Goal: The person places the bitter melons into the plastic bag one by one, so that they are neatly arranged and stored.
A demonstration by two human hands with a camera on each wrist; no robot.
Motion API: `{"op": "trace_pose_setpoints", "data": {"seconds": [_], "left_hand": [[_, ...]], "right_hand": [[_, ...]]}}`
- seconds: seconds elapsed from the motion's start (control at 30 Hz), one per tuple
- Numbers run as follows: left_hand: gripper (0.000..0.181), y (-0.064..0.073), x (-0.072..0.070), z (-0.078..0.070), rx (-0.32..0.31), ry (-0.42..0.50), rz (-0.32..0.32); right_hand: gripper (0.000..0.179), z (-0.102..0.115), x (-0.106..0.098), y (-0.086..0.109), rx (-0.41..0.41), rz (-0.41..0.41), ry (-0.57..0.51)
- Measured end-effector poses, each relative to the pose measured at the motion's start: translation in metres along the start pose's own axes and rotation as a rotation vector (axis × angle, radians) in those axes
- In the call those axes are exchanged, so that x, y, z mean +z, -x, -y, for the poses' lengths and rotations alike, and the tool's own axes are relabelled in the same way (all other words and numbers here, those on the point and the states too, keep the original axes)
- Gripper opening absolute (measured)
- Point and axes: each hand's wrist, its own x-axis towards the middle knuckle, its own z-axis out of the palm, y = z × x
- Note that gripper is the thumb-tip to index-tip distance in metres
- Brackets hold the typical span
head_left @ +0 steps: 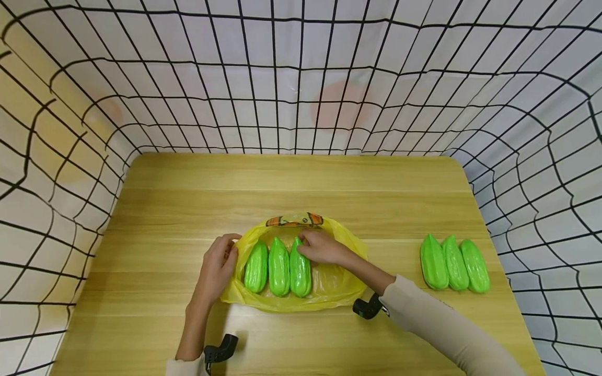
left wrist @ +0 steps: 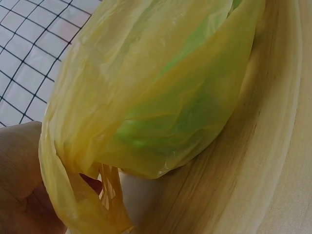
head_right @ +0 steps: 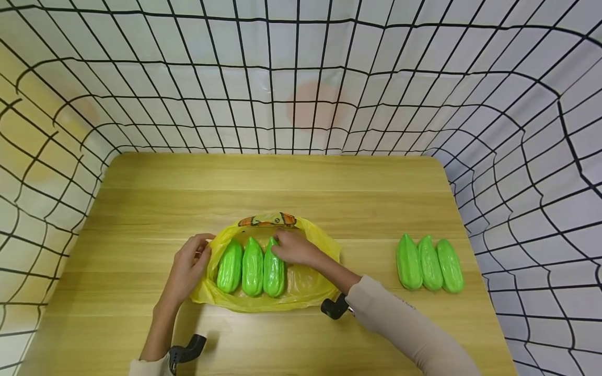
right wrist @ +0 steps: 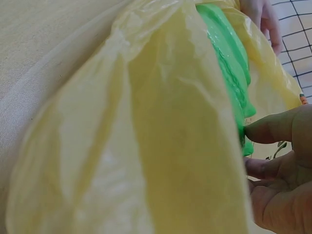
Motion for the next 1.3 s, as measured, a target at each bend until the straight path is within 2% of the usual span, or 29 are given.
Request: {"op": "trace_pose_setpoints", "data": {"seconds": [0.1,0.3,0.5,0.8,0.9,1.0,1.1,1.3], "left_hand": [[0.026,0.000,0.000,0.000,0.002,0.001,0.001],[0.025,0.000,-0.001,0.001,0.005,0.002,0.014],[0.025,0.000,-0.002,0.001,-0.003,0.006,0.017],[0.026,0.000,-0.003,0.001,-0.007,-0.005,0.022],[0.025,0.000,-0.003,0.001,-0.014,0.002,0.023],[0.025,0.001,-0.003,0.001,-0.014,0.002,0.025],[0.025,0.001,-0.003,0.001,-0.013,-0.003,0.016],[0.026,0.001,-0.003,0.001,-0.014,-0.003,0.002]], "right_hand": [[0.033,-0.001,0.000,0.000,0.004,0.003,-0.011],[0.046,0.002,-0.003,0.003,-0.019,0.005,0.037],[0.055,0.012,-0.014,0.016,-0.045,0.022,0.019],[0.036,0.038,-0.054,0.052,-0.139,-0.025,0.000],[0.032,0.038,-0.071,0.066,-0.148,-0.062,-0.027],[0.031,0.030,-0.088,0.081,-0.134,-0.107,-0.058],[0.032,0.011,-0.104,0.095,-0.100,-0.171,-0.046],[0.039,-0.047,-0.131,0.120,0.029,-0.328,0.138]]}}
